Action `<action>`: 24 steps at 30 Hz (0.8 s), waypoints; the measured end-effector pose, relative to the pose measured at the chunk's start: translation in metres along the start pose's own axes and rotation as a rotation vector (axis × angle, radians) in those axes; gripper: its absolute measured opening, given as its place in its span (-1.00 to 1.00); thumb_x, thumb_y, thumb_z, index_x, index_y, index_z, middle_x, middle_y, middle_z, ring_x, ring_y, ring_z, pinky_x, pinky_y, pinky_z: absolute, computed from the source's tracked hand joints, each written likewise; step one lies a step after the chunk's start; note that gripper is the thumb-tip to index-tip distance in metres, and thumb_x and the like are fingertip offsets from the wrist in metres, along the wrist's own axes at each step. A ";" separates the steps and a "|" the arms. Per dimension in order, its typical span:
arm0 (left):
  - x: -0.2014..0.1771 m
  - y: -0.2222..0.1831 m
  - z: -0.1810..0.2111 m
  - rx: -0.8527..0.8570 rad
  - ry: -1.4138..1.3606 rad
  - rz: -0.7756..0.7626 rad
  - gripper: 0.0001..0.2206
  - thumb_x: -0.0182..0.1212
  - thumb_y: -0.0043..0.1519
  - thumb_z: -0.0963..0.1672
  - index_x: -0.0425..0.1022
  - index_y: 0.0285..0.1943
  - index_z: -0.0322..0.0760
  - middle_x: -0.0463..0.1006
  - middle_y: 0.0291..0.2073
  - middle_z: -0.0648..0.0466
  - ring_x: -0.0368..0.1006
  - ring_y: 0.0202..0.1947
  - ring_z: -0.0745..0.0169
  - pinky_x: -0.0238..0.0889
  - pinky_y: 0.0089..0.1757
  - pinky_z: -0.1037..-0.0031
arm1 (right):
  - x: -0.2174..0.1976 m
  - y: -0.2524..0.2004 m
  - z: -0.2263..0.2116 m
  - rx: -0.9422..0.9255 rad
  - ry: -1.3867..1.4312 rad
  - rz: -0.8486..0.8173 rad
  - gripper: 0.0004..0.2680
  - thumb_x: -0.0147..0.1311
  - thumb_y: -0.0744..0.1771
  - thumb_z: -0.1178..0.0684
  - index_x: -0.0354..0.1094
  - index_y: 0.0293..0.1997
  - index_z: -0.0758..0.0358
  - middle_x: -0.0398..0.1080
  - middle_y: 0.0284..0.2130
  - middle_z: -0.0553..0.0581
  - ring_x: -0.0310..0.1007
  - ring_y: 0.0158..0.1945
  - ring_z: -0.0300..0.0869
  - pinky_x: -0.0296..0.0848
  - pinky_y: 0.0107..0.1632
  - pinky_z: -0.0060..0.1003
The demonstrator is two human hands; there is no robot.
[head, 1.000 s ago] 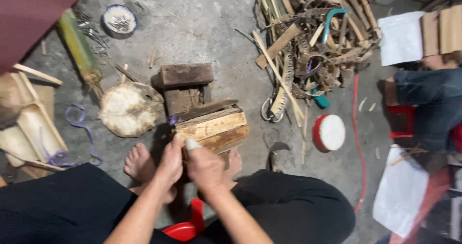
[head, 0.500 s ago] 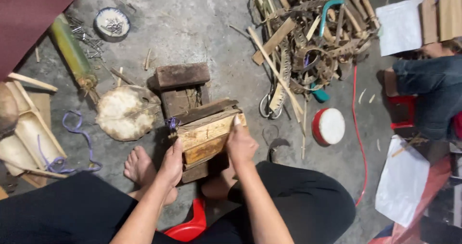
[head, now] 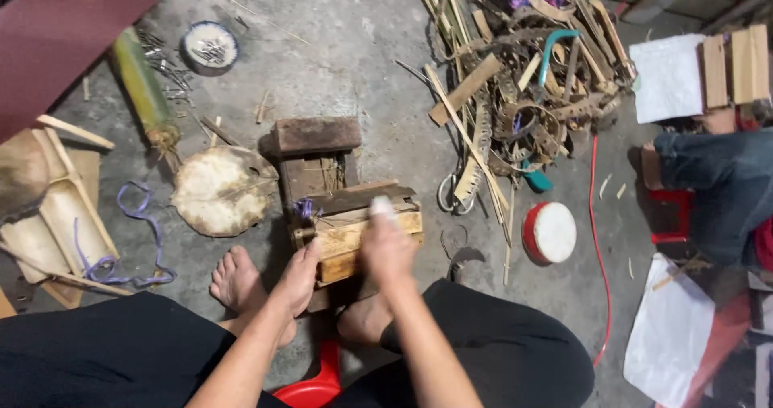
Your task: Assembling a wooden instrument frame by tying slats with string and sanding the wood
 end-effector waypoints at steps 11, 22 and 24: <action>-0.026 0.020 -0.017 0.098 0.121 -0.017 -0.54 -0.04 0.44 0.05 0.61 0.08 -0.41 0.60 -0.02 0.01 0.43 0.05 0.18 0.20 0.21 0.14 | 0.007 0.015 0.018 0.117 0.214 -0.391 -0.92 -0.04 0.29 -0.09 0.32 -0.35 -0.06 0.50 -0.55 0.11 0.62 -0.43 0.15 0.56 -0.38 0.08; -0.002 0.004 -0.001 -0.078 -0.032 -0.123 -0.54 -0.03 0.39 0.09 0.45 0.29 -0.23 0.43 0.26 0.04 0.29 0.27 0.15 0.02 0.31 0.11 | -0.034 0.028 0.076 0.249 0.192 -0.716 -0.81 -0.18 0.34 -0.19 0.38 -0.19 -0.09 0.57 -0.44 0.17 0.65 -0.22 0.11 0.57 -0.11 0.02; 0.005 -0.001 0.006 -0.047 -0.030 -0.163 -0.50 -0.08 0.39 0.10 0.39 0.38 -0.21 0.35 0.37 0.05 0.21 0.36 0.15 -0.09 0.35 0.08 | 0.010 0.006 0.067 0.277 0.176 -0.662 -0.86 -0.14 0.35 -0.14 0.36 -0.16 -0.12 0.56 -0.45 0.10 0.66 -0.25 0.04 0.58 -0.12 -0.04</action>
Point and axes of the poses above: each hand's wrist, its own y-axis towards the middle knuckle, its own x-axis out of the palm, z = x × y, the point moved 8 cm from there along y, towards the middle knuckle
